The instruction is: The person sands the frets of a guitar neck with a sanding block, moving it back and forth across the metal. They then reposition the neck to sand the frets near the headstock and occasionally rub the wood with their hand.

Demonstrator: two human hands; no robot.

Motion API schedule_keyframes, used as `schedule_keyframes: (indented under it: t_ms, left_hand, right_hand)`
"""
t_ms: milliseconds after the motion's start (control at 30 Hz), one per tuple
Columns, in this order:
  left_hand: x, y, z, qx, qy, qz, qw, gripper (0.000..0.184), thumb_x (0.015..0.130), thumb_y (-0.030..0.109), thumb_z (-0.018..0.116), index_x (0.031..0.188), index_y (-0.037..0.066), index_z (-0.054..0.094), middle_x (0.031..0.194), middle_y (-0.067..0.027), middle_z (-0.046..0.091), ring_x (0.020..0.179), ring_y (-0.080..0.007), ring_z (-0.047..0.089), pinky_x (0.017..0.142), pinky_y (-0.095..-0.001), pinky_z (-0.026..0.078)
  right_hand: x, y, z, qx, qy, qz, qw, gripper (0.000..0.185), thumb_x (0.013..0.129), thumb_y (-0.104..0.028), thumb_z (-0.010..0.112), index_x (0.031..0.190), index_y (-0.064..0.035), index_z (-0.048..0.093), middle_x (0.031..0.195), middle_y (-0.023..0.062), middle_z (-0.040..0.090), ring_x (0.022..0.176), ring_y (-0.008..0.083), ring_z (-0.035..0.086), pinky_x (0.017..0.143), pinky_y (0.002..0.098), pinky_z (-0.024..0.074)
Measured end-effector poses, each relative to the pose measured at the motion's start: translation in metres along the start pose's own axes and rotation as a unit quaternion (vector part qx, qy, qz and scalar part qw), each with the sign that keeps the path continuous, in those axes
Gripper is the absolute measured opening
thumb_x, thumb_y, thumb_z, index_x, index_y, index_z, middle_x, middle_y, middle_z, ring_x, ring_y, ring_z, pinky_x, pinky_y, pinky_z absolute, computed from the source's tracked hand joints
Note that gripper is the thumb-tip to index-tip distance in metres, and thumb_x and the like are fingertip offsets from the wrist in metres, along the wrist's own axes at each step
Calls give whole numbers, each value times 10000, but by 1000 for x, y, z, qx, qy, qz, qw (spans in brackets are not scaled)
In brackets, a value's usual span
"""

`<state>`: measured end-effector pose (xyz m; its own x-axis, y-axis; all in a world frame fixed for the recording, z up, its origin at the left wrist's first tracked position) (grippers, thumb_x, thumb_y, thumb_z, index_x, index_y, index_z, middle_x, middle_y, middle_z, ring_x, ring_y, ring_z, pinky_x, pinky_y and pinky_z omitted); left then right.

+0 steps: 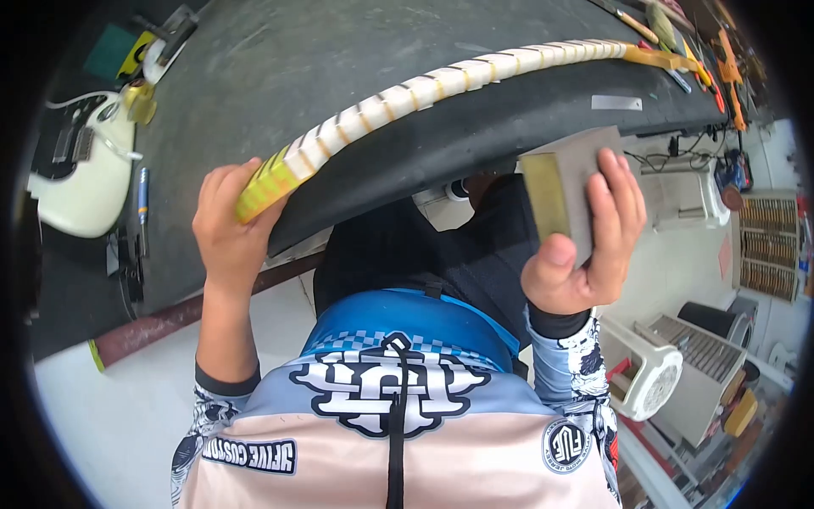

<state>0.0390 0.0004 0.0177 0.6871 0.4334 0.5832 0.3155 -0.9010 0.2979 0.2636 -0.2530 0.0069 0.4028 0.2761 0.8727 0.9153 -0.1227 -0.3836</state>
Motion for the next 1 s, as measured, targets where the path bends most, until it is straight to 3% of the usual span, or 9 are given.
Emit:
schedule_keyframes:
  t_ms: [233,467,733,933,1000]
  left_hand:
    - [13,21,13,11,19,-5,1000,379,707,119,908,1009,10,707,894,-132,683,831,-331,655,737,-403,529]
    - [11,17,12,-44,1,10,999,373,718,49,871,1034,22,674,959,-125,690,899,-336,653,786,-403,528]
    - [16,-8,7,-122,-42,29,991,363,721,31,877,1024,20,677,962,-121,724,886,-303,707,775,-365,563]
    - [20,-12,8,-138,-49,31,989,375,704,46,899,1022,29,700,936,-119,733,845,-274,715,743,-343,563]
    - [20,-12,8,-140,-52,27,988,382,708,41,895,1039,28,704,929,-120,731,846,-279,713,752,-343,561]
  right_hand:
    - [11,-2,-8,39,-21,-27,999,534,1028,-421,577,1285,42,642,1329,277,641,1252,442,583,1083,517,440]
    - [12,-32,13,61,-90,-73,991,532,997,-431,632,1264,28,664,1329,274,642,1262,442,566,1081,509,427]
    - [-7,-52,26,30,-114,-19,993,551,1010,-444,609,1274,37,663,1352,281,625,1276,439,561,1090,511,421]
    - [23,-31,30,81,66,101,989,574,1077,-415,497,1363,76,581,1389,288,588,1285,398,579,1090,491,457]
    - [36,-43,41,69,62,32,995,584,1072,-421,508,1380,70,571,1398,285,583,1281,398,580,1088,489,463]
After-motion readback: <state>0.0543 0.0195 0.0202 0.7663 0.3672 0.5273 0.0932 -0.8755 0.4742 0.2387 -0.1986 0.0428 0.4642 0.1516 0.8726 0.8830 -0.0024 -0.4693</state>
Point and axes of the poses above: each hand's wrist, its own x-axis towards the middle knuckle, its own z-axis out of the palm, y = z × x, the point moved 4 cm from there along x, towards the middle knuckle
